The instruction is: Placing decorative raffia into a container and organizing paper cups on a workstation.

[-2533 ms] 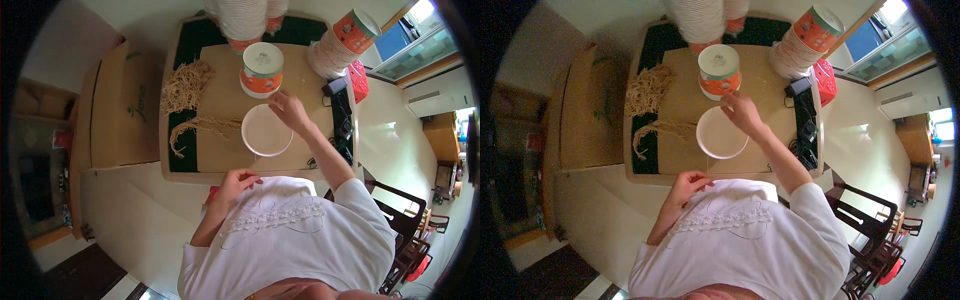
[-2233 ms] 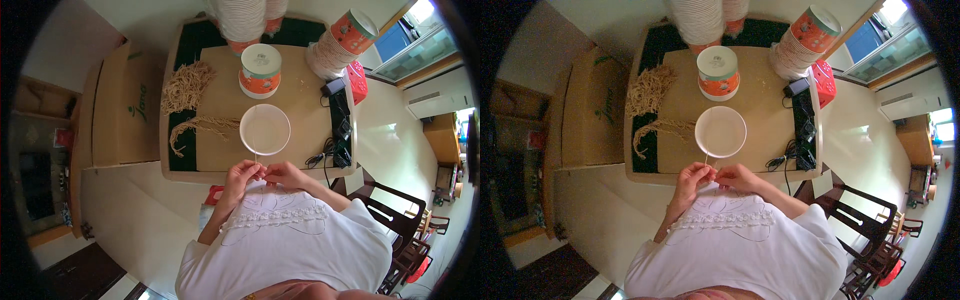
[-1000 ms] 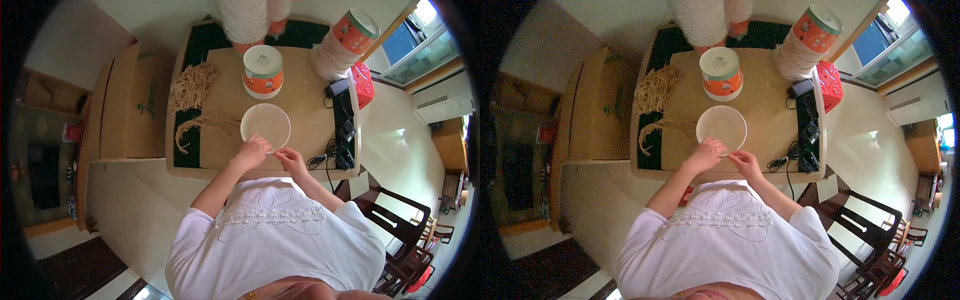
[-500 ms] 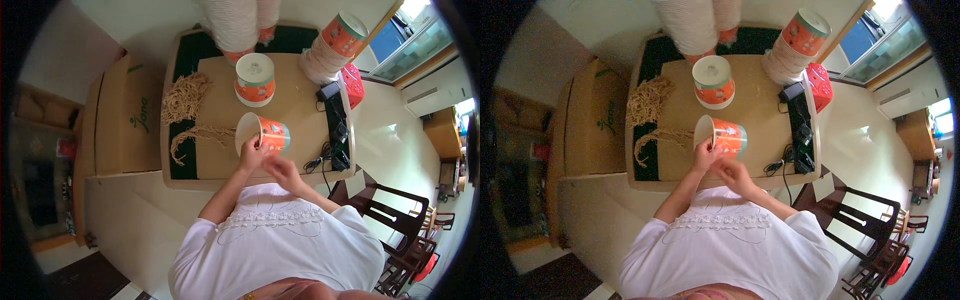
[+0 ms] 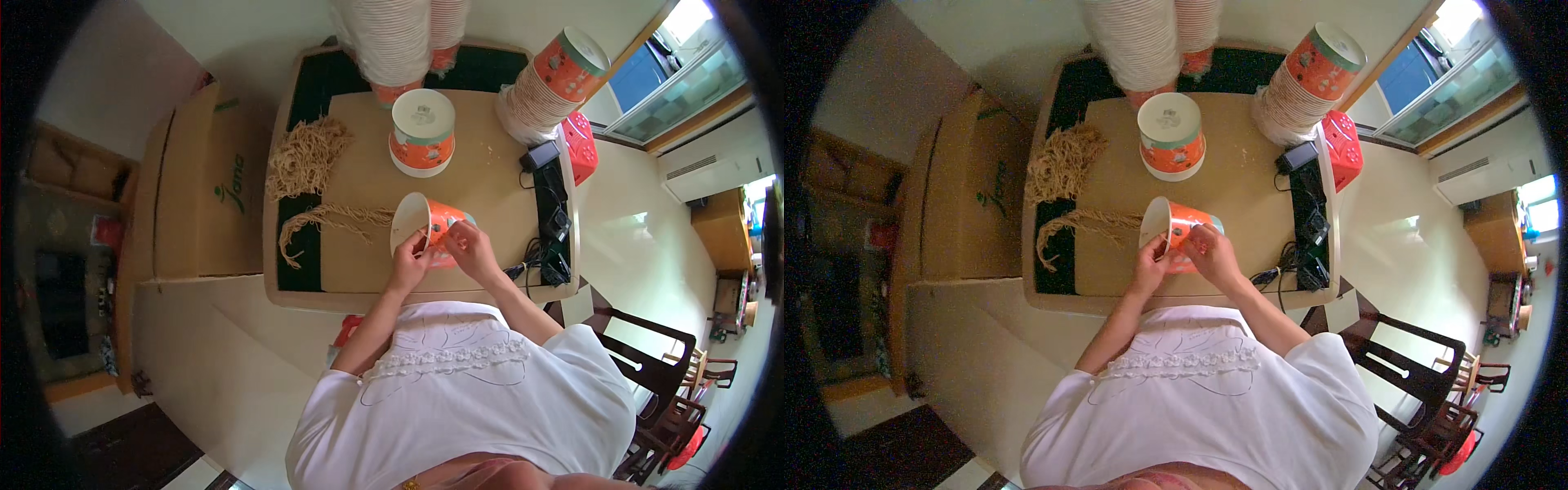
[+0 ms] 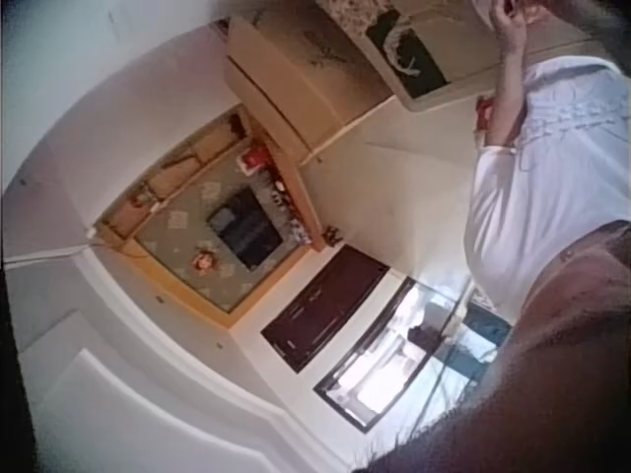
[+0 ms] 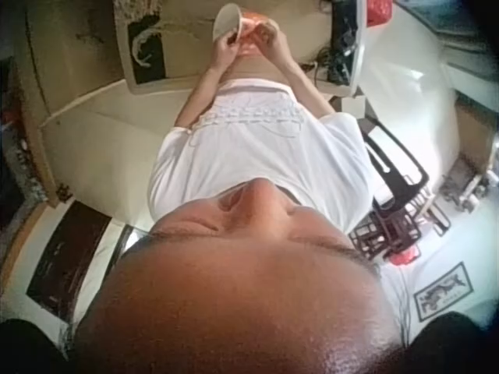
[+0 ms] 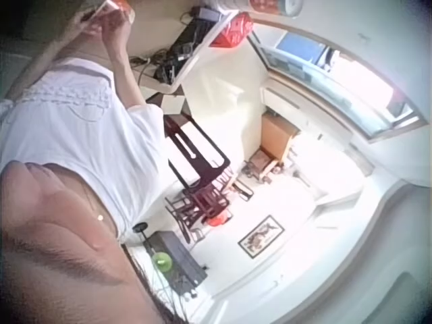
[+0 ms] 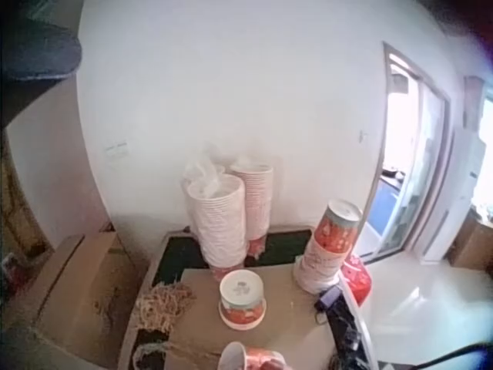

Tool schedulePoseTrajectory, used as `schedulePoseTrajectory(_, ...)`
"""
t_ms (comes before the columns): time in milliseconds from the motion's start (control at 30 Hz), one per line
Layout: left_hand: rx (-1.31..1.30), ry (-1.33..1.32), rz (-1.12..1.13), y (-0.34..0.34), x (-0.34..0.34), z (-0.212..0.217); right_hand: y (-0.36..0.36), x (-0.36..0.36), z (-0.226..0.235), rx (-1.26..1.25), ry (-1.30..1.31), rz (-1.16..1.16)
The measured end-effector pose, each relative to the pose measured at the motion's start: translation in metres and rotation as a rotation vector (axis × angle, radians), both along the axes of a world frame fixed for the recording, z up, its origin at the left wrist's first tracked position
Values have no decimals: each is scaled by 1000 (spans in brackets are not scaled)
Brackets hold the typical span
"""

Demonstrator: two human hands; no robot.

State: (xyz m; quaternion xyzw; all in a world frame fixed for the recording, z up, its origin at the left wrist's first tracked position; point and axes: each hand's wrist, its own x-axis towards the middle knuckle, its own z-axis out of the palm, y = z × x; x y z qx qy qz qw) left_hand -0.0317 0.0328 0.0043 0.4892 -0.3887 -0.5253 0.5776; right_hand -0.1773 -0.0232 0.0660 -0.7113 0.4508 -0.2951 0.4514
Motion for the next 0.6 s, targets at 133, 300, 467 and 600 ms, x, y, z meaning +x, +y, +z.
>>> schedulePoseTrajectory(133, 121, 172, -45, 3, 10, 22, -4, -3, -1, -56, 40, 34)
schedulePoseTrajectory(300, 109, 281, -95, 2, 15, -2, -4, 1, 5, -67, 66, 86)
schedulePoseTrajectory(467, 2, -142, -92, -3, 11, 6, -9, -4, -1, -101, 64, 94)
schedulePoseTrajectory(600, 15, -209, -48, -3, 7, 20, -10, -5, 0, -107, 85, 107)
